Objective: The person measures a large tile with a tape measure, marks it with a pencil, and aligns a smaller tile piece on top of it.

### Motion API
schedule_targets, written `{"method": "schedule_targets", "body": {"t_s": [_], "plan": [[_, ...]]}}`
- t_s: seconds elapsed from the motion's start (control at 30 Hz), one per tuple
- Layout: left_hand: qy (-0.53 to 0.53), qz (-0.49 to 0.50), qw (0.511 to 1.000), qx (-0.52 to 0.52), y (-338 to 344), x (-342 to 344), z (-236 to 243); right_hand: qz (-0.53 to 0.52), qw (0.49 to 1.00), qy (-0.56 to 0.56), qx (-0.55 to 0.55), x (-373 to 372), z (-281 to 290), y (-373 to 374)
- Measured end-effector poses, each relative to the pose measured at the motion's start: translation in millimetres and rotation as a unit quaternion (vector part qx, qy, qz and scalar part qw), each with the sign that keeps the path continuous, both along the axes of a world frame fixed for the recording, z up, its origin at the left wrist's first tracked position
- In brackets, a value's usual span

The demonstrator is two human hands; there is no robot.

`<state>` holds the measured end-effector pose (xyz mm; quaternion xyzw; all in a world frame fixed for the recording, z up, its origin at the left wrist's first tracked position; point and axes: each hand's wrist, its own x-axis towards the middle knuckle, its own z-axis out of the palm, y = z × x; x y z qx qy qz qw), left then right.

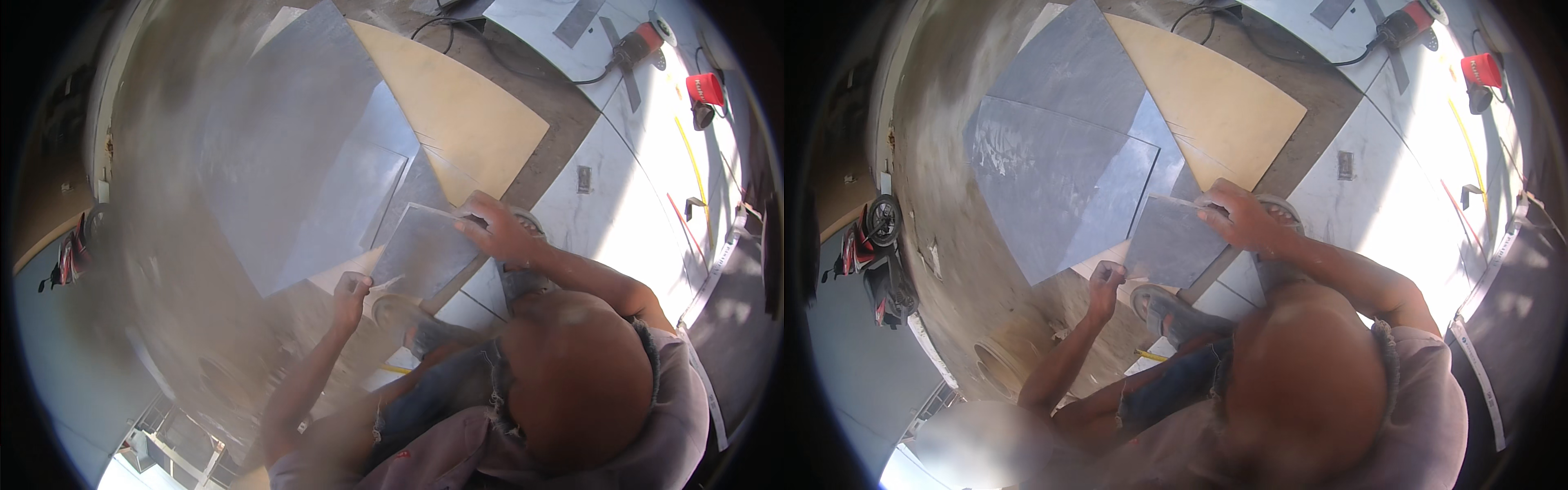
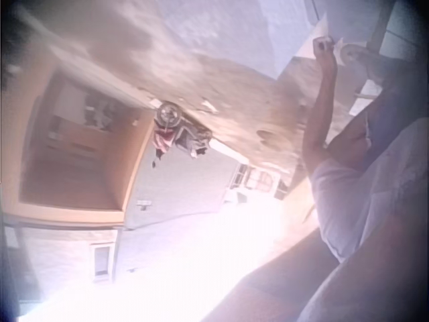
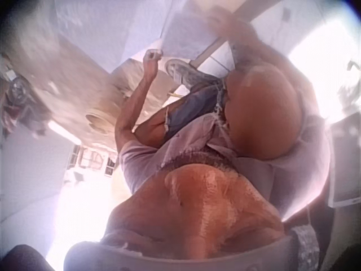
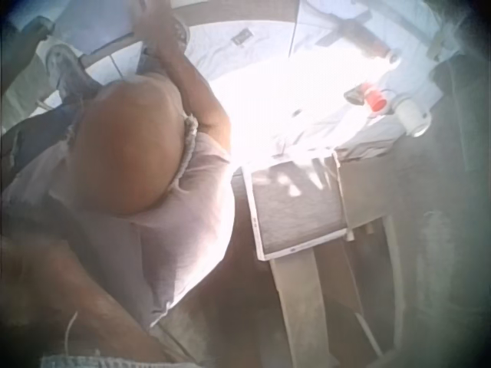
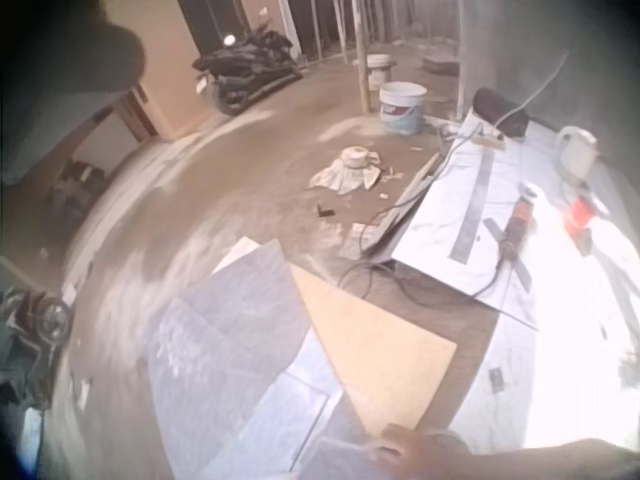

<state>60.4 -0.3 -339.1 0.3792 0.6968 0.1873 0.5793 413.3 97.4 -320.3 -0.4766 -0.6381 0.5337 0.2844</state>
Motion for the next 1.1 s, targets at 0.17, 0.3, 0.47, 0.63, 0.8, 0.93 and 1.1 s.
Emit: {"method": "schedule_targets", "body": {"t_s": [0.17, 0.3, 0.47, 0.63, 0.8, 0.93, 1.1], "plan": [[-0.037, 0.018, 0.999, 0.015, -14, 3, 1, -0.016, 0.999, 0.001, -0.045, 2, 7, -14], [0.011, 0.011, 1.0, -0.017, -16, 6, 5, -0.047, 0.997, -0.05, -0.034, -2, -9, -16], [0.081, -0.012, 0.997, -0.006, -5, 20, -6, -0.046, 0.99, -0.128, -0.04, 7, -18, -4], [0.095, 0.05, 0.994, -0.02, -32, -12, -34, 0.039, 0.973, -0.222, -0.048, -27, -33, 3], [0.043, 0.019, 0.998, -0.029, -16, 5, -49, 0.054, 0.961, -0.269, -0.037, -15, -23, 19], [-0.001, 0.075, 0.993, -0.091, -20, 1, -33, 0.111, 0.954, -0.273, -0.056, -23, -27, 24], [0.028, -0.051, 0.997, 0.041, -33, -11, -59, 0.095, 0.951, -0.286, -0.063, -26, -29, 23]]}}
